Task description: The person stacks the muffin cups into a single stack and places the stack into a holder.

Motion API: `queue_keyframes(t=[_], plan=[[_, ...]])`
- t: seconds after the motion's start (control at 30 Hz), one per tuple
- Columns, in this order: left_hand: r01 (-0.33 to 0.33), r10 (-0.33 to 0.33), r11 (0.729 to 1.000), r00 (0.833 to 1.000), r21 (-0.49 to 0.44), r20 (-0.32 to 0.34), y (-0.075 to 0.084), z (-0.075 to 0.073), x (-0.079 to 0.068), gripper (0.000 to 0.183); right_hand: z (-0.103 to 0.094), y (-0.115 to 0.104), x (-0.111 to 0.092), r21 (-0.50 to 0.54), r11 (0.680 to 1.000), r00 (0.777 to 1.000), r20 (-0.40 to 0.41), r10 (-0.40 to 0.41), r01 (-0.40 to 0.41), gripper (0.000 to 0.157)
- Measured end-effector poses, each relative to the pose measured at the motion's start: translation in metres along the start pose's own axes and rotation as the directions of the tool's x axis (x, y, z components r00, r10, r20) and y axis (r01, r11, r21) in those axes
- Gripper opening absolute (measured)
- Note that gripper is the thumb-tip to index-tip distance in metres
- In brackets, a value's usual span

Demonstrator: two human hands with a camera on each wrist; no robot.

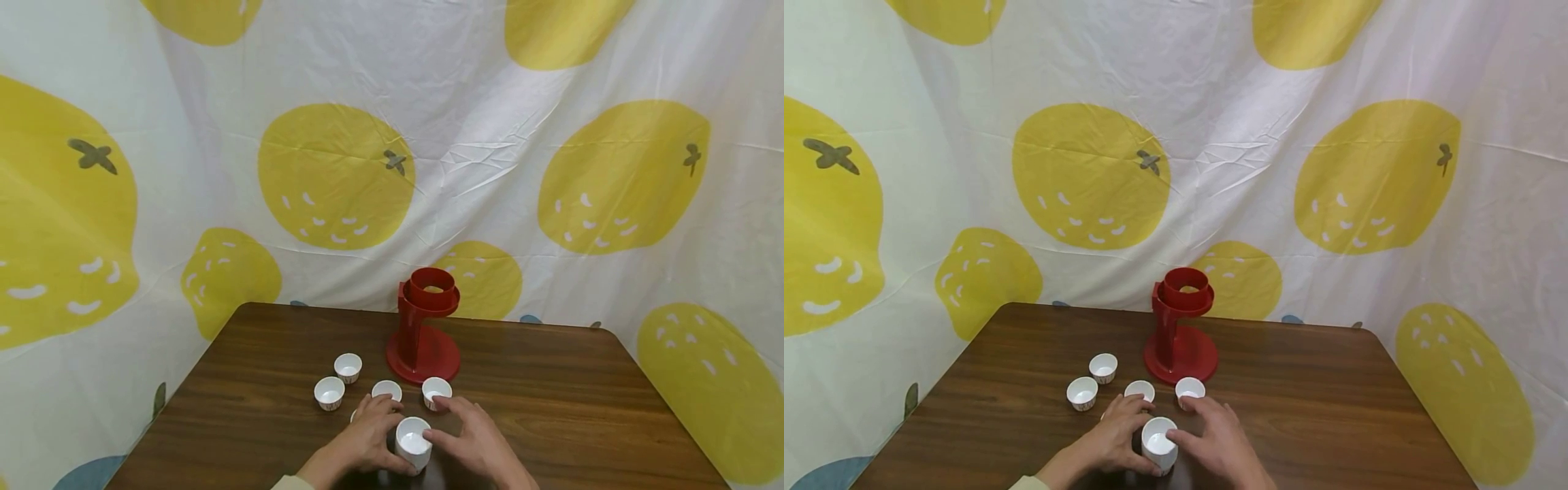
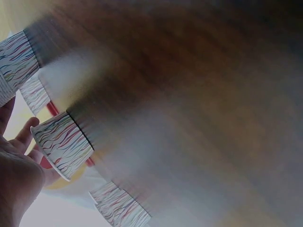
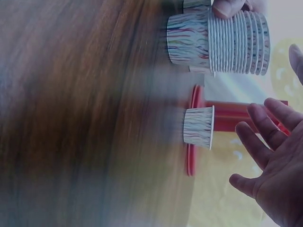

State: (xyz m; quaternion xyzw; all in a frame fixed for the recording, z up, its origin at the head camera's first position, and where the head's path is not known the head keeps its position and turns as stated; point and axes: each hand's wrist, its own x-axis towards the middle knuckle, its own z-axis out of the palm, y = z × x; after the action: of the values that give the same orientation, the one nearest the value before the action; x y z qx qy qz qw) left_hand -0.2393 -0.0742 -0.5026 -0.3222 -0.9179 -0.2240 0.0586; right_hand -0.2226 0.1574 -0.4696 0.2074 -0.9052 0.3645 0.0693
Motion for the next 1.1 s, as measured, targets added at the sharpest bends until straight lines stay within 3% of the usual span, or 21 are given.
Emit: queue_keyframes(t=[0.47,0.87,1.1], plan=[[0.012,-0.012,1.0,1.0,0.008,-0.001,-0.001,0.002,-0.001,0.062,-0.003,0.014,0.004,0.115,0.981,0.986,-0.038,0.163,-0.158,0.066],[-0.005,0.005,1.0,1.0,0.006,-0.013,-0.002,0.001,-0.002,0.062,0.001,0.036,0.016,-0.052,0.992,0.991,-0.087,0.106,-0.111,0.07],[0.0,0.0,1.0,1.0,0.009,-0.01,-0.001,0.002,-0.001,0.061,0.002,0.044,0.025,-0.095,0.981,0.984,-0.072,0.162,-0.168,0.072]])
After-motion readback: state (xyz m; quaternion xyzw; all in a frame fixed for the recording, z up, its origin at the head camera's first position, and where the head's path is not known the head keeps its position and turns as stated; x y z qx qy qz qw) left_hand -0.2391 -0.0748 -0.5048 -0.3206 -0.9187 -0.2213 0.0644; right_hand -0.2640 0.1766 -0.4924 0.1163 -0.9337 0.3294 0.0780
